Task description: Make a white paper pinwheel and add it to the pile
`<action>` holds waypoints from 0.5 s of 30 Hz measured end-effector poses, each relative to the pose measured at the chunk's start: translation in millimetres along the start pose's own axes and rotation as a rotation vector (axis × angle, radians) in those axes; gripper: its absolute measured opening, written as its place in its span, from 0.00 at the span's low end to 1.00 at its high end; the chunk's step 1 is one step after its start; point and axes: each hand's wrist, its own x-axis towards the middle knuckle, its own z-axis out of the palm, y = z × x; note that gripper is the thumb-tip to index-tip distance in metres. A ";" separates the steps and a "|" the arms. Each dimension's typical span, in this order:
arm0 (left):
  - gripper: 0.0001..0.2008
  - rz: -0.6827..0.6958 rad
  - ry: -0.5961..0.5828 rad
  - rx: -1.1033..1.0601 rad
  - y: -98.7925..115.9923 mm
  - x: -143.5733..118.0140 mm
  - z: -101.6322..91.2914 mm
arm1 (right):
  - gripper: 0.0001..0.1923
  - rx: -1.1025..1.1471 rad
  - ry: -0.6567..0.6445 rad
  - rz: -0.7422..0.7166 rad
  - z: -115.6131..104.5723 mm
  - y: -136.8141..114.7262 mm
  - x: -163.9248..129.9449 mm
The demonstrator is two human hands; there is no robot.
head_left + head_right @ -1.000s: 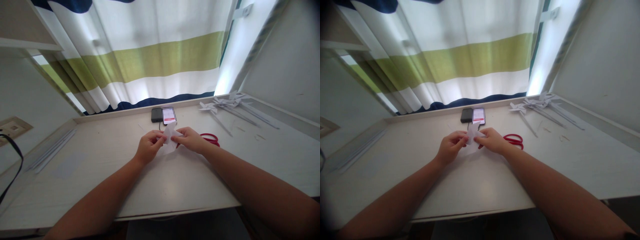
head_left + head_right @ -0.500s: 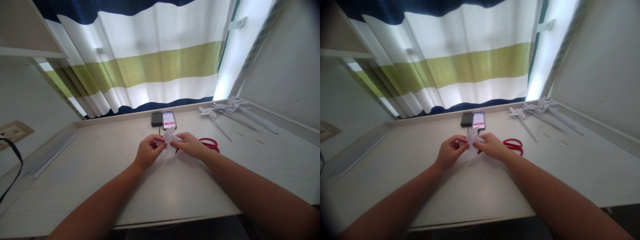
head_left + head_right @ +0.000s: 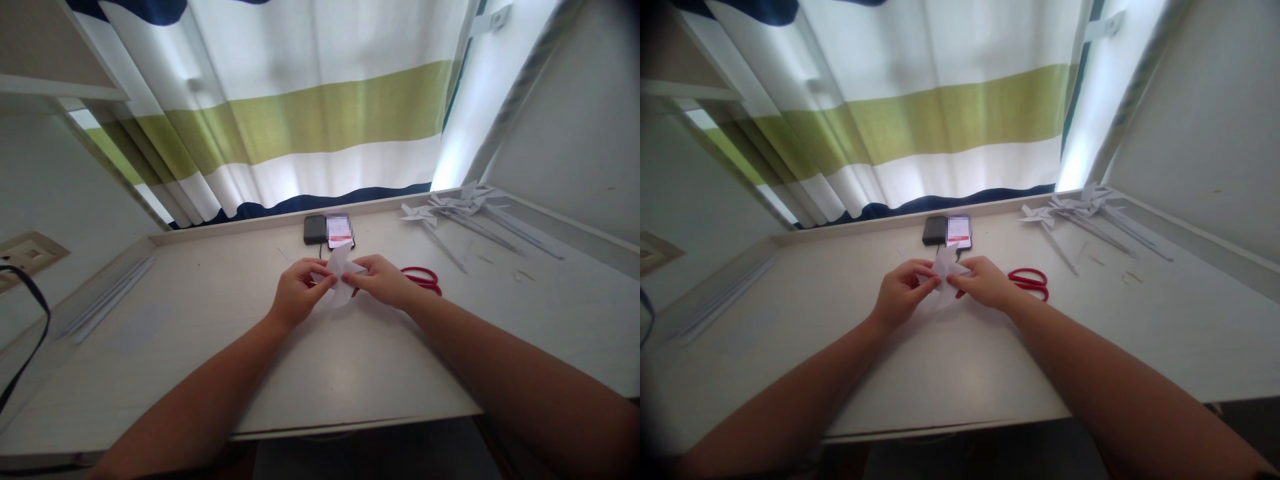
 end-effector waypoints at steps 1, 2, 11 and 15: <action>0.07 0.006 0.004 0.007 -0.2 -0.2 0.1 | 0.14 0.003 -0.004 0.001 0.0 0.1 0.0; 0.07 0.007 0.002 0.009 -0.4 -0.3 0.2 | 0.14 0.008 -0.008 0.003 0.0 0.1 0.0; 0.07 0.032 -0.012 -0.006 -0.5 -0.9 1.3 | 0.13 0.018 -0.017 0.000 0.7 -2.4 -1.6; 0.07 0.041 -0.011 0.008 -0.2 -0.8 1.1 | 0.13 0.023 -0.025 -0.015 0.9 -3.0 -1.5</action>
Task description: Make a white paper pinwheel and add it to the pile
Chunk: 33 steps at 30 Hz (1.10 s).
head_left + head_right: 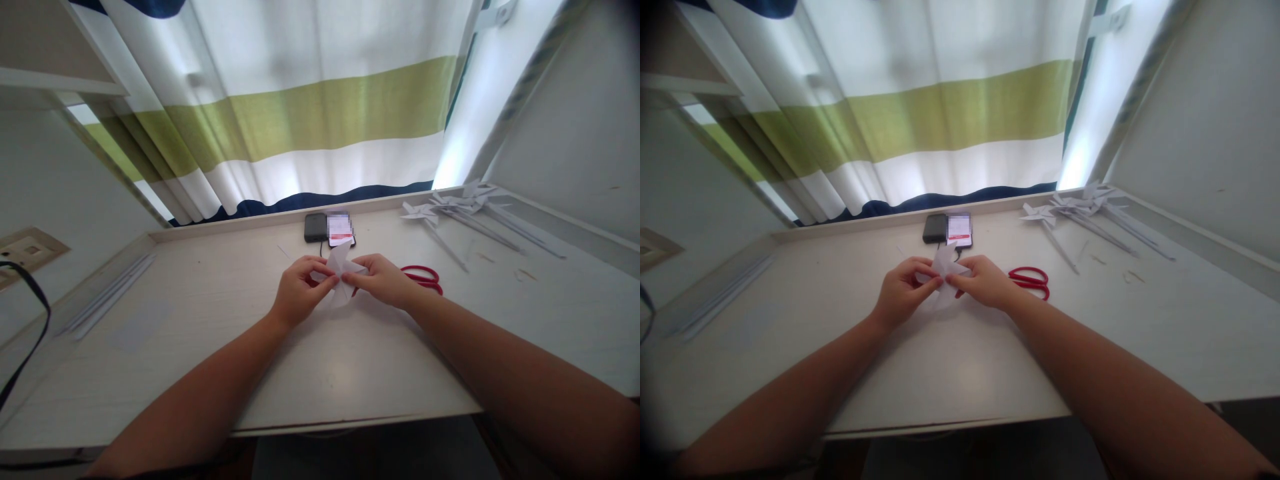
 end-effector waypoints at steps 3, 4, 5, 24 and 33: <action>0.07 0.002 0.003 0.014 -0.1 -0.1 0.1 | 0.13 0.009 -0.008 -0.006 0.2 -1.0 0.0; 0.07 0.001 0.006 0.018 -0.1 -0.1 0.1 | 0.13 0.014 -0.010 -0.006 0.3 -1.3 0.0; 0.07 0.000 0.007 0.021 -0.1 -0.2 0.2 | 0.13 0.019 -0.010 -0.008 0.4 -1.6 0.0; 0.21 -0.131 0.010 -0.068 6.0 -2.1 0.6 | 0.13 -0.019 0.053 -0.001 1.4 -0.4 -1.5; 0.29 -0.377 -0.035 -0.415 -4.7 4.1 2.5 | 0.12 0.034 0.101 -0.029 -0.6 1.1 -0.4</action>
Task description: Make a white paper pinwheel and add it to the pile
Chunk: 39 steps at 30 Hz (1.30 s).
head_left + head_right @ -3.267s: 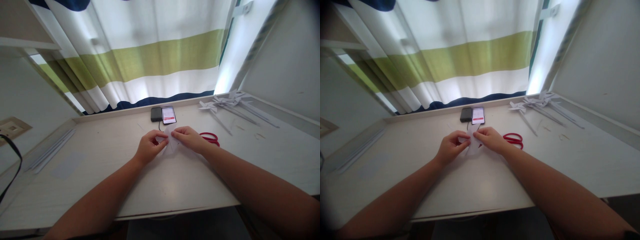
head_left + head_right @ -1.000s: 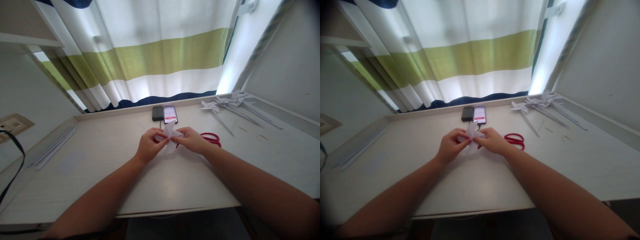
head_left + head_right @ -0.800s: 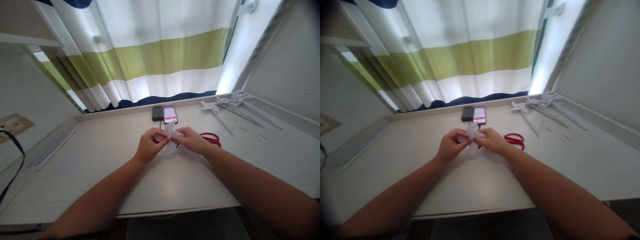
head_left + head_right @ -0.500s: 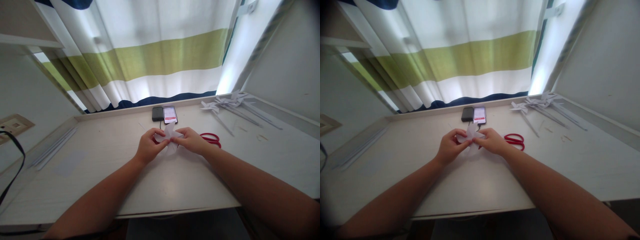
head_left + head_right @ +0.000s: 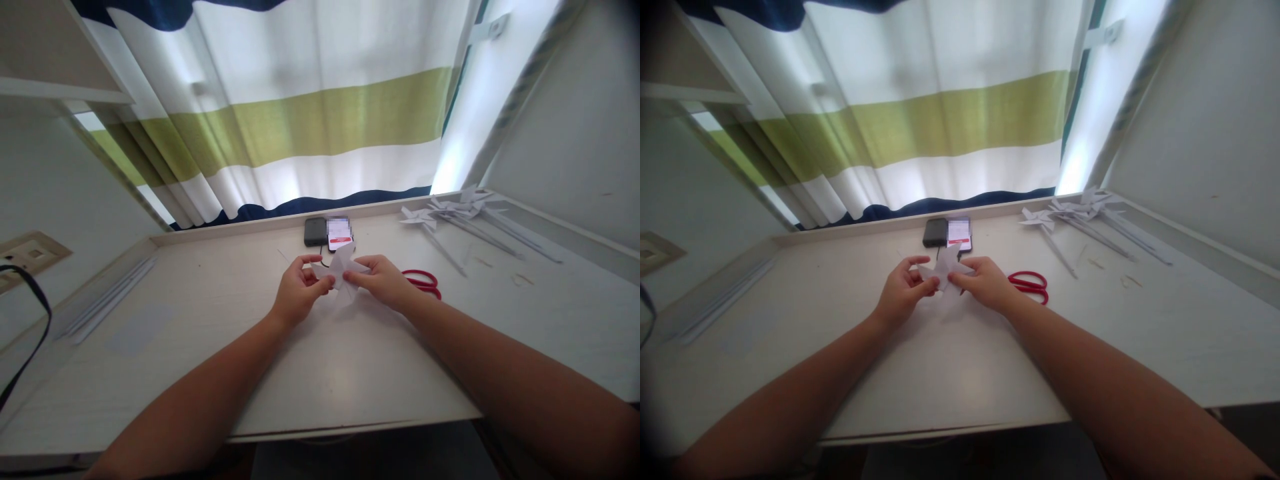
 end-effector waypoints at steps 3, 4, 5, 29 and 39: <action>0.29 -0.002 0.020 -0.022 4.0 -0.1 0.7 | 0.13 0.008 -0.001 -0.016 0.1 1.7 0.8; 0.30 -0.007 0.024 -0.027 5.6 -0.7 1.0 | 0.13 0.010 0.001 -0.022 0.2 2.3 1.1; 0.30 -0.012 0.028 -0.031 7.0 -1.4 1.4 | 0.13 0.015 0.003 -0.025 0.4 2.8 1.5; 0.12 -0.077 -0.069 0.036 3.1 -2.4 3.0 | 0.12 0.097 0.068 -0.018 2.2 5.4 3.0; 0.13 -0.058 -0.098 0.007 -2.7 -1.3 3.7 | 0.11 0.100 0.041 -0.027 3.1 8.0 3.3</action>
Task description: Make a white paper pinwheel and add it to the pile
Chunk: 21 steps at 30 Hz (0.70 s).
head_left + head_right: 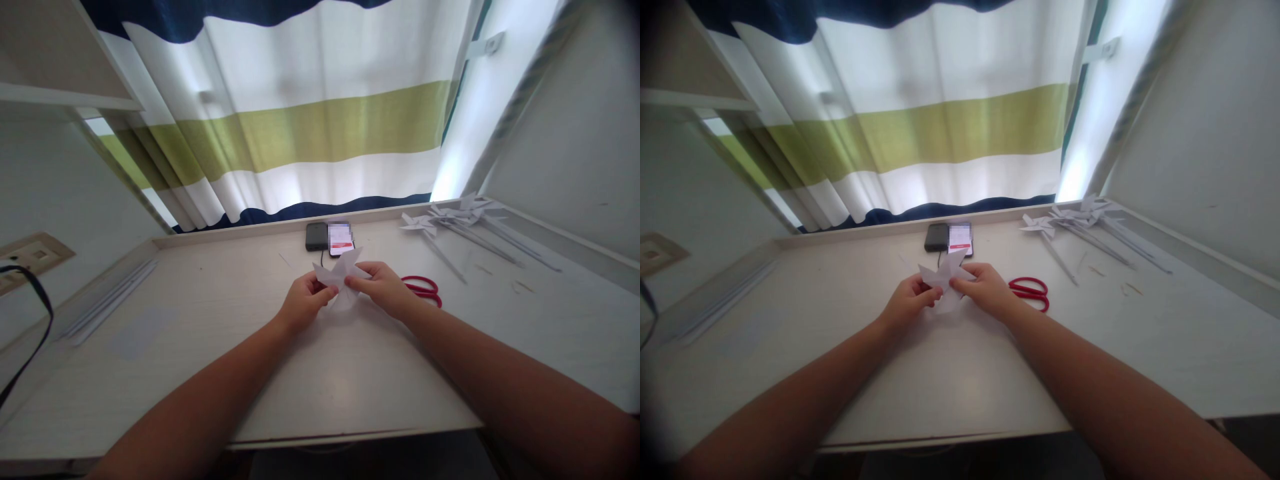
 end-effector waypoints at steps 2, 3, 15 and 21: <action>0.13 -0.009 -0.014 -0.009 -3.1 0.9 -0.7 | 0.11 0.034 0.010 0.010 0.6 -1.0 -0.5; 0.13 -0.008 -0.020 -0.007 -4.0 1.2 -1.3 | 0.11 0.045 0.013 0.013 0.8 -1.7 -0.6; 0.11 0.055 -0.014 0.041 2.6 -1.3 -2.9 | 0.14 -0.119 -0.005 0.003 0.2 3.0 -0.1; 0.13 0.067 0.138 0.134 6.9 -2.1 -3.3 | 0.12 0.017 0.007 0.015 1.5 -0.9 -0.9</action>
